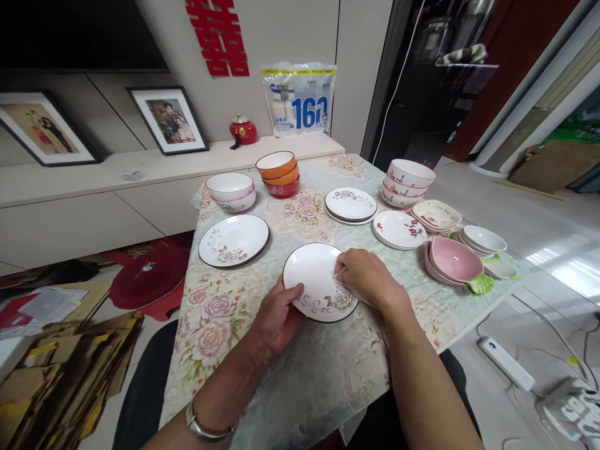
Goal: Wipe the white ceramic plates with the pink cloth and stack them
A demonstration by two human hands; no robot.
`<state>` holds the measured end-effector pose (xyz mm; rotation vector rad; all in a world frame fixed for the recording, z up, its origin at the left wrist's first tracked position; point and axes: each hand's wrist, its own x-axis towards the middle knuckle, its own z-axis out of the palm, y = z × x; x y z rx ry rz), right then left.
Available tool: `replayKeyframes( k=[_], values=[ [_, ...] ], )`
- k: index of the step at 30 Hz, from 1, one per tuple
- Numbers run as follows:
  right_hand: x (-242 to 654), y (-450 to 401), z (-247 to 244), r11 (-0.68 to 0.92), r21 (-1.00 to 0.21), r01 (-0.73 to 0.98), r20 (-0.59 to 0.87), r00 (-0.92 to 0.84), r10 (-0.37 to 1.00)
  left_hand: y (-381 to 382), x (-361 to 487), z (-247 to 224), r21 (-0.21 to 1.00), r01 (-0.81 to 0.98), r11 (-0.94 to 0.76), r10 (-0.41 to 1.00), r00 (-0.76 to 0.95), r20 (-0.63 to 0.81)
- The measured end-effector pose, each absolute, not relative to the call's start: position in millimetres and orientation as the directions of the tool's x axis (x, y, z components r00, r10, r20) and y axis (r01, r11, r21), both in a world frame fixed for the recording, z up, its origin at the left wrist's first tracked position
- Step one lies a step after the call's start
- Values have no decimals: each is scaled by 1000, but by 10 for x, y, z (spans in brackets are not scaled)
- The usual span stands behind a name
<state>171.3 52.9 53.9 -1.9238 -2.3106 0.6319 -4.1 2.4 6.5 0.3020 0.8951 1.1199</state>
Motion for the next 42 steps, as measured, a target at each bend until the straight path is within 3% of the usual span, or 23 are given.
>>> replayKeyframes(
  k=[6,10,14,17,20,23,25,28,32,36,42],
  values=[
    [1489,618,349,106,-155,982,41,-101,994,11,-24,74,631,-645,432,879,145,-453],
    [1368,622,274,263,-287,921,72,-253,965,0,-17,67,648,-642,410,893,136,-429],
    [1335,559,321,508,-502,700,93,-541,836,-4,-22,81,663,-627,409,899,153,-409],
    [1409,550,358,531,-616,582,50,-644,763,-1,-23,93,660,-630,409,900,161,-405],
    [1496,599,323,388,-600,700,6,-481,877,2,-20,104,658,-622,424,888,144,-436],
    [1482,654,248,211,-481,851,40,-219,975,-2,-17,116,663,-611,433,882,134,-453],
    [1407,659,215,171,-419,891,69,-157,985,-6,-14,120,666,-609,431,883,134,-449],
    [1273,615,224,303,-435,848,111,-284,953,-7,-13,115,671,-610,421,890,135,-435],
    [1231,542,302,525,-557,644,147,-545,825,2,-15,108,675,-605,422,895,160,-417],
    [1364,521,400,502,-671,546,63,-632,772,6,-16,114,661,-620,422,895,171,-411],
    [1609,538,502,305,-695,651,-208,-588,781,4,-27,101,667,-598,445,884,173,-434]
  ],
)
